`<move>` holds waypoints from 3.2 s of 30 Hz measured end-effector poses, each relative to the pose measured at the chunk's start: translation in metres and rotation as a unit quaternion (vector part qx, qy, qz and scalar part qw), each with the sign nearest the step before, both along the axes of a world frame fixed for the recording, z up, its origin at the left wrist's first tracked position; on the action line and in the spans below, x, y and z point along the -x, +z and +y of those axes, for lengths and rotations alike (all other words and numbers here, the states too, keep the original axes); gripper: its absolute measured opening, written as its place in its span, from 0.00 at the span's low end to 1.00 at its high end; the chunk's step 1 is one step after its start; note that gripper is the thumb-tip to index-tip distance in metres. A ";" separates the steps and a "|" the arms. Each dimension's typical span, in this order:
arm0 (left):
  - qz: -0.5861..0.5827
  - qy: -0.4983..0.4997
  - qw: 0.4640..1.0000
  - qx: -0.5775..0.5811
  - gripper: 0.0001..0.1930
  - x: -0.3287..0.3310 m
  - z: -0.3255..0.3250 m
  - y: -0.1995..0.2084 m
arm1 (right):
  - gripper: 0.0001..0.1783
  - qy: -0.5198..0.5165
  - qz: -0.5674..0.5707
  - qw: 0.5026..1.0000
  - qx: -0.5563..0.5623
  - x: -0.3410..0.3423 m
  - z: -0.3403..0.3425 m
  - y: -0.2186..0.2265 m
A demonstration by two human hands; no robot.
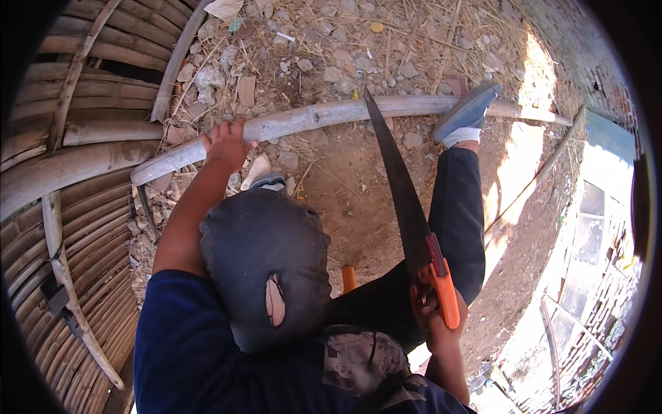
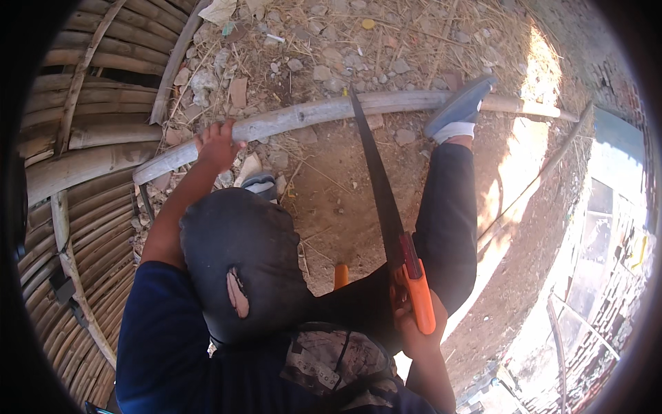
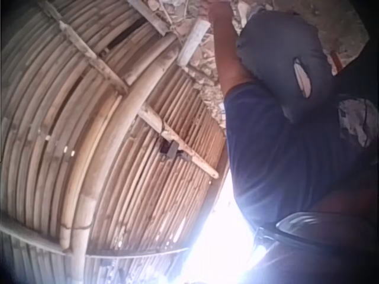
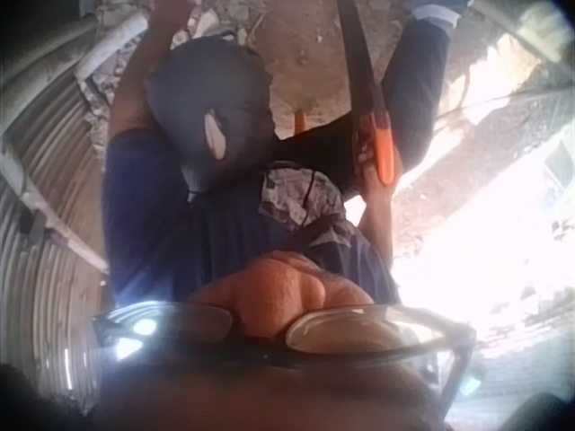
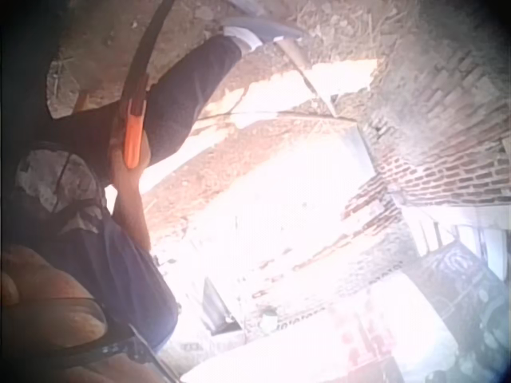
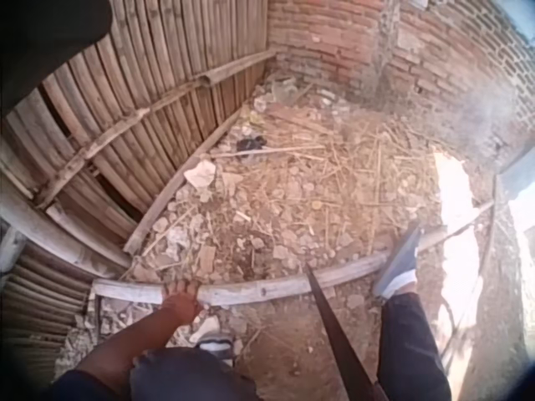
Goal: The person positions a long bamboo pole on the ground and uses a hand saw to cut through it.
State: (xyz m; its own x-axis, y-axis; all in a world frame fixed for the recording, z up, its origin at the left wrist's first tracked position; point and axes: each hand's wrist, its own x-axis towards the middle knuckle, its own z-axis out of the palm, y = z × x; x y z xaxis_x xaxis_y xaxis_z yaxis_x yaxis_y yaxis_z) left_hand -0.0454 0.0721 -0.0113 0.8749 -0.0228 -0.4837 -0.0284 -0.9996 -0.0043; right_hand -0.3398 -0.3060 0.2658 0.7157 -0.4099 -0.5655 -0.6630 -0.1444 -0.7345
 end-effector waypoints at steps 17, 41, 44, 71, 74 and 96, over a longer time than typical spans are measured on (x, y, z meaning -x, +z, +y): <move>0.001 -0.004 1.000 0.012 0.38 0.000 -0.002 0.002 | 0.15 0.007 -0.014 1.000 -0.004 0.011 0.000 0.001; 0.014 0.002 1.000 0.009 0.38 -0.003 -0.002 0.004 | 0.08 -0.017 -0.076 0.997 -0.025 -0.049 0.003 -0.054; 0.018 0.006 1.000 0.009 0.38 -0.002 -0.001 0.005 | 0.07 0.002 -0.074 0.997 -0.037 -0.063 0.007 -0.057; -0.013 0.005 1.000 0.013 0.38 0.003 -0.002 0.001 | 0.05 0.021 -0.036 0.997 -0.058 -0.032 0.010 -0.063; 0.009 0.009 1.000 0.017 0.38 0.003 -0.004 0.007 | 0.08 0.037 -0.023 0.997 -0.060 -0.065 0.018 -0.072; -0.042 -0.004 0.998 0.035 0.37 0.006 0.002 -0.017 | 0.04 0.047 -0.054 0.997 -0.042 -0.085 0.019 -0.108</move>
State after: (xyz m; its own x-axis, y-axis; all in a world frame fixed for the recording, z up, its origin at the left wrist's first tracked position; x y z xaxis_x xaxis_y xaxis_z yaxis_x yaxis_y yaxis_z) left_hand -0.0512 0.0746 -0.0279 0.9123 -0.0607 -0.4051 -0.0386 -0.9973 0.0624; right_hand -0.2543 -0.2869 0.1575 0.8071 -0.2923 -0.5129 -0.5660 -0.1362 -0.8131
